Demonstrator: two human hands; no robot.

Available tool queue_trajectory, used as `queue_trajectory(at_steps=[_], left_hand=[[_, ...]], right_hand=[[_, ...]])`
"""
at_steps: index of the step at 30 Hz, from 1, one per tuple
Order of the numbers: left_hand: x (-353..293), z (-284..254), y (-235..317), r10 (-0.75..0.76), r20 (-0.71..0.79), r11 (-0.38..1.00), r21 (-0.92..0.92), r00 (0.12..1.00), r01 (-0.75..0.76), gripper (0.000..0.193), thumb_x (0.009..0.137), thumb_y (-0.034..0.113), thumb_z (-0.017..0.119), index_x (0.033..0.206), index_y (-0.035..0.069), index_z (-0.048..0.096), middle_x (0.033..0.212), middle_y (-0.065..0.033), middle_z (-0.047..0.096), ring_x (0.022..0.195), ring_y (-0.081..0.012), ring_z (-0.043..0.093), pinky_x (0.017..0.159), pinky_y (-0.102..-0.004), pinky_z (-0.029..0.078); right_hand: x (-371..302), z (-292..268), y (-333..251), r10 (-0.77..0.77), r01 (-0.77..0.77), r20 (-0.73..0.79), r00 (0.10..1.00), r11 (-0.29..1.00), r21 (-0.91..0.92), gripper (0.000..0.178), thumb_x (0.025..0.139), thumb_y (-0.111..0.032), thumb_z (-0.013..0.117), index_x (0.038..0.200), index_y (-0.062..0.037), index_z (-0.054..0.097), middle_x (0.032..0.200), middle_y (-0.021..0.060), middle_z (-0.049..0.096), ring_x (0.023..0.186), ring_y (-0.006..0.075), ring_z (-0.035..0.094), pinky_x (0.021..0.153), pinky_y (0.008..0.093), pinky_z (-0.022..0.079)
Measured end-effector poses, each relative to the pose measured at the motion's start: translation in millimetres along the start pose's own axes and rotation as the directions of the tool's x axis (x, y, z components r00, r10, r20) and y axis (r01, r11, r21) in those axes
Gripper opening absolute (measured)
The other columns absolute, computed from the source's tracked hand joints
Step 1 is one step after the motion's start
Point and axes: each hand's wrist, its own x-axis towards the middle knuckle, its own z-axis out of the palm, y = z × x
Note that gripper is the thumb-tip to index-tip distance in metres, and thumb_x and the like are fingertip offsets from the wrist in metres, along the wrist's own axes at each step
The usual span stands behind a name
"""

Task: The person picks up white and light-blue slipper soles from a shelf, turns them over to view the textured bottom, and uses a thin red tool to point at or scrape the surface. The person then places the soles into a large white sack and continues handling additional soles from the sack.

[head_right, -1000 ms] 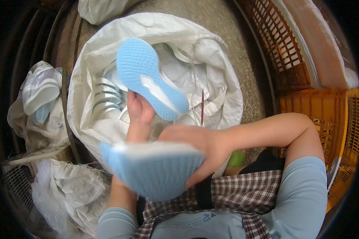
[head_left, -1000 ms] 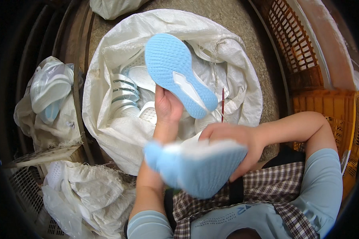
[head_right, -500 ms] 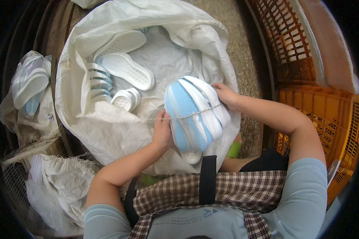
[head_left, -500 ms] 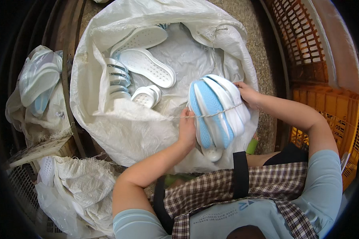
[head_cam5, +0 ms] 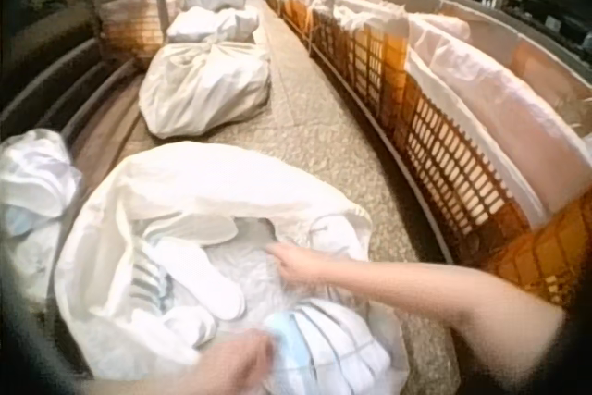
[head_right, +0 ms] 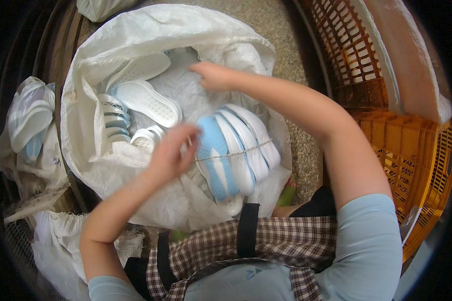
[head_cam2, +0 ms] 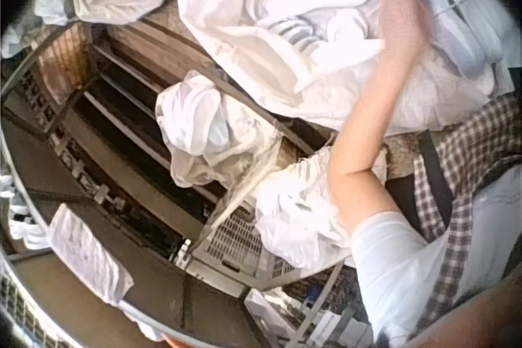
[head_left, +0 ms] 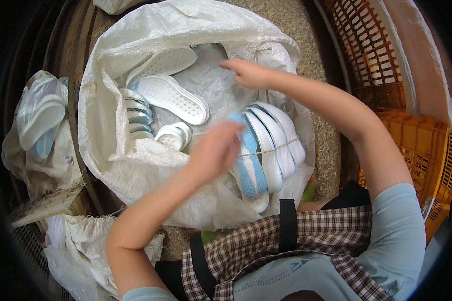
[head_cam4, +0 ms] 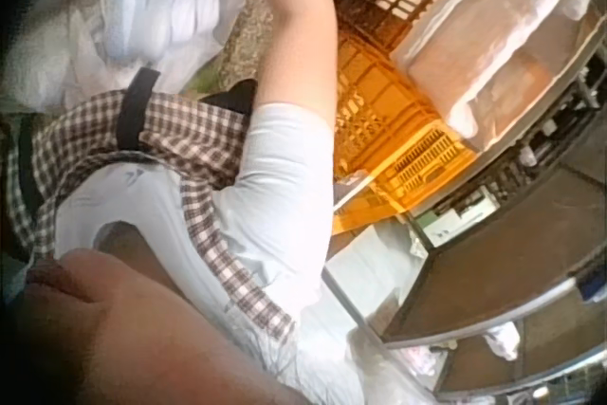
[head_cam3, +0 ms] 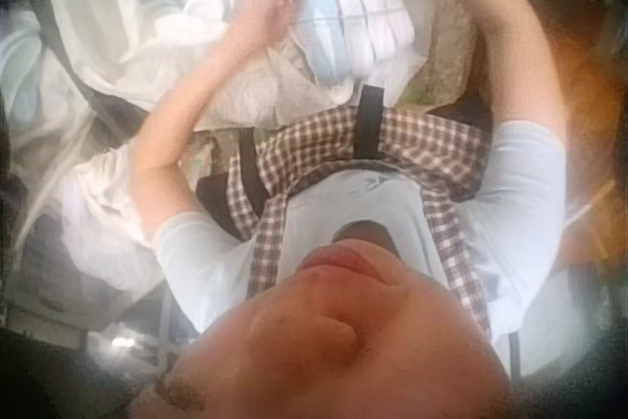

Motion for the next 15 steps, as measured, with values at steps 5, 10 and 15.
queue_trajectory(at_steps=[5,10,15], left_hand=[[97,-43,-100,-0.336,0.097,0.891,0.354,0.937,0.283,0.061,0.079,0.008,0.062,0.134,0.003,0.036,0.128,-0.0227,0.047,0.12,-0.0349,0.045,0.102,-0.0393,0.035],[149,-84,-134,-0.275,-0.244,0.861,0.366,0.93,0.352,0.06,0.079,0.017,0.063,0.131,-0.001,0.039,0.122,-0.0243,0.052,0.114,-0.0381,0.049,0.098,-0.0415,0.039],[189,-134,-122,-0.125,-0.459,0.987,0.031,0.88,0.156,0.049,0.083,0.022,0.064,0.124,-0.002,0.05,0.122,-0.02,0.056,0.115,-0.0298,0.052,0.101,-0.0349,0.035]], right_hand=[[61,-40,33,0.428,-0.417,-0.079,0.9,0.797,-0.437,0.03,0.077,-0.008,0.046,0.1,0.0034,0.062,0.099,0.0246,0.063,0.089,0.0353,0.064,0.079,0.0428,0.05],[70,-112,59,0.36,-0.551,-0.417,0.834,0.525,-0.649,0.026,0.08,-0.019,0.05,0.094,-0.0025,0.064,0.079,0.0161,0.067,0.073,0.029,0.064,0.068,0.0409,0.05],[69,-110,35,0.192,-0.356,-0.314,0.93,0.687,-0.634,0.024,0.08,-0.022,0.054,0.091,-0.004,0.065,0.1,0.0171,0.065,0.093,0.029,0.062,0.079,0.0393,0.049]])
